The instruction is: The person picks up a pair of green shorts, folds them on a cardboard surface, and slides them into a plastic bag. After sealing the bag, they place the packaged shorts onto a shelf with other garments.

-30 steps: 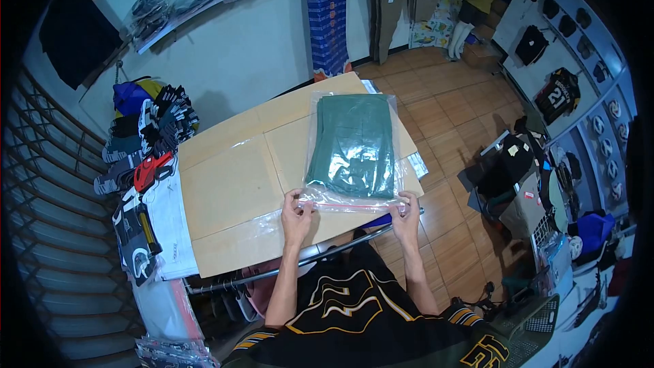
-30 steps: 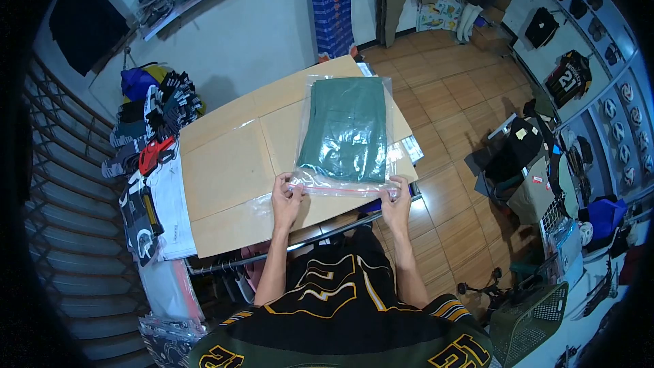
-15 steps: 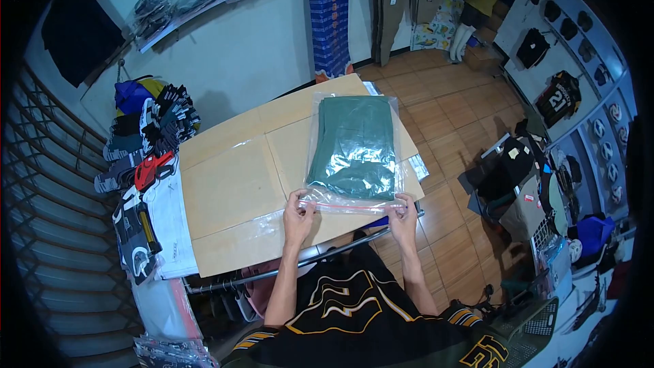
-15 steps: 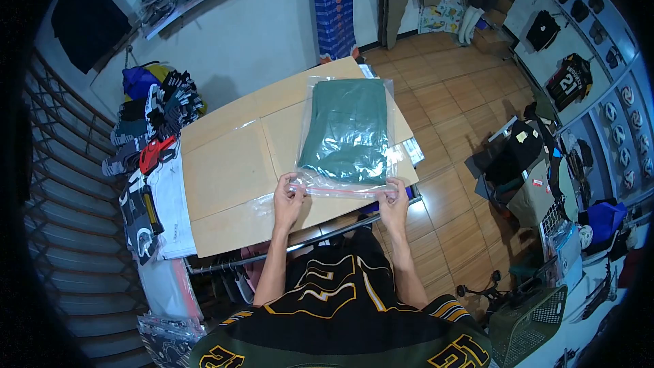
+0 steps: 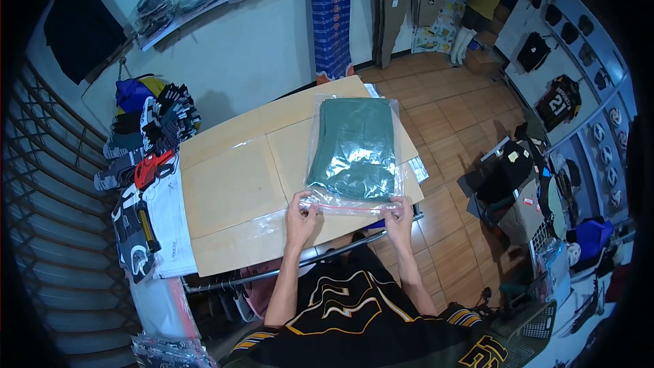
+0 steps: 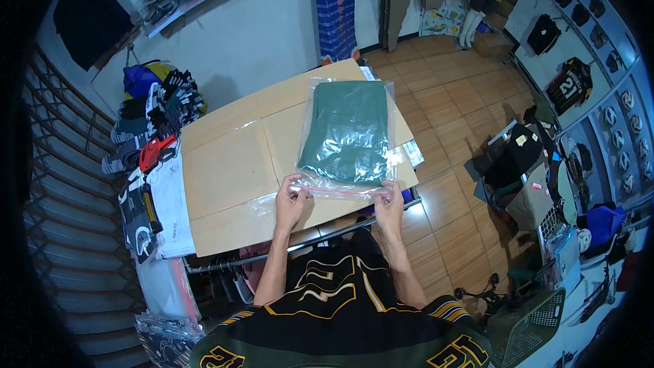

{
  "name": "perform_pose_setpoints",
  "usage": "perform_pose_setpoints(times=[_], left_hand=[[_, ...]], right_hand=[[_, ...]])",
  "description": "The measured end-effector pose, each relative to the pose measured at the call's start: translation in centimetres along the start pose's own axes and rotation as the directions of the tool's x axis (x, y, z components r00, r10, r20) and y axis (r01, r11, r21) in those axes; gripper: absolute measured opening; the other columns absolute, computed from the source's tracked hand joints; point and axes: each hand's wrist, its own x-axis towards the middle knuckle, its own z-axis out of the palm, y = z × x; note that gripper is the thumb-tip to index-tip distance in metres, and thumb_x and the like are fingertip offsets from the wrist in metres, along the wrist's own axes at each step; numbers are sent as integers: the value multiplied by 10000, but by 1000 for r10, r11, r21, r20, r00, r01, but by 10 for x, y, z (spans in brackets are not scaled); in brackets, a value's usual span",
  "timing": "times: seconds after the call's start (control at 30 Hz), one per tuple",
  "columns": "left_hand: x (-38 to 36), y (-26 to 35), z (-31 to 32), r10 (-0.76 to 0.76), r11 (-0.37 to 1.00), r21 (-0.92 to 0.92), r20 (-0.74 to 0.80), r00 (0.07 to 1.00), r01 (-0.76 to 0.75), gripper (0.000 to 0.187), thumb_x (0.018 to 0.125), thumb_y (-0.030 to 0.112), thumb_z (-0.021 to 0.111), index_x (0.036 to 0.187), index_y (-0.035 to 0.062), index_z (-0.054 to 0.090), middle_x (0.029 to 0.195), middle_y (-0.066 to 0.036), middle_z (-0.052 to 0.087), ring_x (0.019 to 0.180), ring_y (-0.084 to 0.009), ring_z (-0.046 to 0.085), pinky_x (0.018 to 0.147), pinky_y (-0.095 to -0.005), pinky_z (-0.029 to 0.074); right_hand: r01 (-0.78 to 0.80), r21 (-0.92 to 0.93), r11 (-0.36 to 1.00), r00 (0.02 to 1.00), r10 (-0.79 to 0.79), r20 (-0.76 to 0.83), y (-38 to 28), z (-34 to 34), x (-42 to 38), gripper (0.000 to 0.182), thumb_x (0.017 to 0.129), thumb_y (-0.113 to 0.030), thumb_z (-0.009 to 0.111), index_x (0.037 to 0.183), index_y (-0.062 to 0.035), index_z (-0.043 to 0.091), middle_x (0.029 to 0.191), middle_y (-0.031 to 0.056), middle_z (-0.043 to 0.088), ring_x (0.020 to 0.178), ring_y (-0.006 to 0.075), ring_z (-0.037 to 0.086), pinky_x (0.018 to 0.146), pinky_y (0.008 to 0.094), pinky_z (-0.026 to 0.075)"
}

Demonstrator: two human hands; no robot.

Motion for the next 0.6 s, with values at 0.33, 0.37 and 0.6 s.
perform_pose_setpoints(times=[0.33, 0.37, 0.6], left_hand=[[2, -5, 1, 7, 993, 121, 25, 1000, -10, 268, 941, 81, 662, 1195, 22, 600, 903, -90, 709, 799, -144, 700, 677, -263, 536], [2, -3, 2, 19, 992, 126, 41, 999, -24, 262, 942, 86, 660, 1190, 23, 604, 903, -91, 711, 801, -143, 701, 676, -263, 537], [-1, 6, 5, -22, 980, 200, 65, 998, 9, 272, 945, 86, 658, 1206, 27, 611, 845, -80, 706, 755, -124, 681, 659, -258, 529]], right_hand=[[77, -140, 987, 996, -83, -35, -6, 5, -3, 288, 853, -10, 666, 1129, -45, 589, 804, 80, 647, 701, 141, 614, 631, 289, 498], [58, -142, 988, 998, -60, -10, -6, 6, -3, 286, 854, -15, 669, 1127, -46, 589, 804, 82, 648, 703, 143, 615, 634, 295, 500], [33, -47, 998, 999, -32, 24, 8, 10, 0, 277, 857, -37, 681, 1120, -42, 596, 811, 90, 660, 709, 140, 622, 630, 297, 496]])
